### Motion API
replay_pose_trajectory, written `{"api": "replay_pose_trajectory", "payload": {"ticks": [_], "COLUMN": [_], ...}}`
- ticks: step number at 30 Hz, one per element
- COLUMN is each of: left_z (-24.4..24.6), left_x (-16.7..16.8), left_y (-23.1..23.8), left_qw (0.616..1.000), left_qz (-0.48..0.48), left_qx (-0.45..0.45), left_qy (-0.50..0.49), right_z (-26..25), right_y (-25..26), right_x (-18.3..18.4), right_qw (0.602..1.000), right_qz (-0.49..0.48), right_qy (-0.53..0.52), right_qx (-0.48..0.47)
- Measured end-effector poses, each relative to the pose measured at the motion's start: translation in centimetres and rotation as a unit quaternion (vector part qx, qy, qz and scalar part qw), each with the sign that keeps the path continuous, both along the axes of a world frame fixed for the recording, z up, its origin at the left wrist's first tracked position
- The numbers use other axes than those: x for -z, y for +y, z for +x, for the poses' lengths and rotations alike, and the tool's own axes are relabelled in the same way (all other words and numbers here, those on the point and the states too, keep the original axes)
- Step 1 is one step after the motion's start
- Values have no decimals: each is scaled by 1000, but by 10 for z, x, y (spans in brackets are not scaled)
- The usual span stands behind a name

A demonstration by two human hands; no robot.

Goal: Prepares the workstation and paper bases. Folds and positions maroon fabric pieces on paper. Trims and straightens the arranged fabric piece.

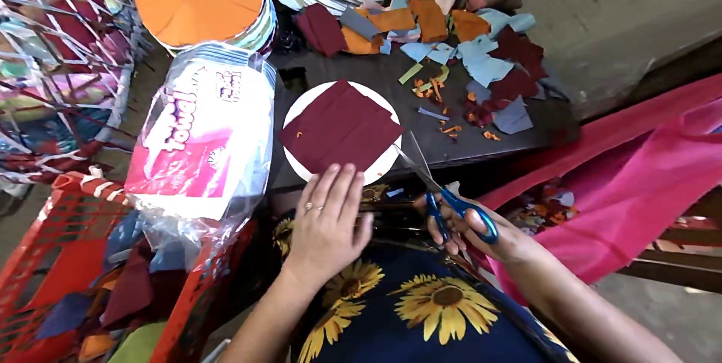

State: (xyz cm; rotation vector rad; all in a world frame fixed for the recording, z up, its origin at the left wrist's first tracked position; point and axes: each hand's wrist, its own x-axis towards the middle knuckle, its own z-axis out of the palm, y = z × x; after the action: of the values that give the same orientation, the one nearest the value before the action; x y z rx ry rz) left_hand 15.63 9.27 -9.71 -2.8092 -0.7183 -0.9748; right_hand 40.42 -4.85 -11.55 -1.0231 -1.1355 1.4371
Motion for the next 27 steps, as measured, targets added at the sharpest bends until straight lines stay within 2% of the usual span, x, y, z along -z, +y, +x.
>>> {"api": "replay_pose_trajectory", "payload": {"ticks": [5,11,16,20,27], "left_z": [52,68,53,39,45], "left_x": [-16,-11,-6,-10,-24], "left_y": [-4,7,17,23,15], "left_qw": [989,976,980,978,981], "left_qz": [-77,-106,-77,-89,-125], "left_qx": [-34,-66,-18,18,1], "left_qy": [119,179,182,186,150], "right_z": [-2,-2,-7,-14,-21], "right_y": [-1,-4,-5,-6,-5], "right_x": [-2,-3,-4,-6,-2], "right_qw": [1000,999,999,997,986], "right_qz": [-7,-16,-22,-24,7], "right_qy": [-17,-24,-23,-61,-140], "right_qx": [24,29,33,52,85]}}
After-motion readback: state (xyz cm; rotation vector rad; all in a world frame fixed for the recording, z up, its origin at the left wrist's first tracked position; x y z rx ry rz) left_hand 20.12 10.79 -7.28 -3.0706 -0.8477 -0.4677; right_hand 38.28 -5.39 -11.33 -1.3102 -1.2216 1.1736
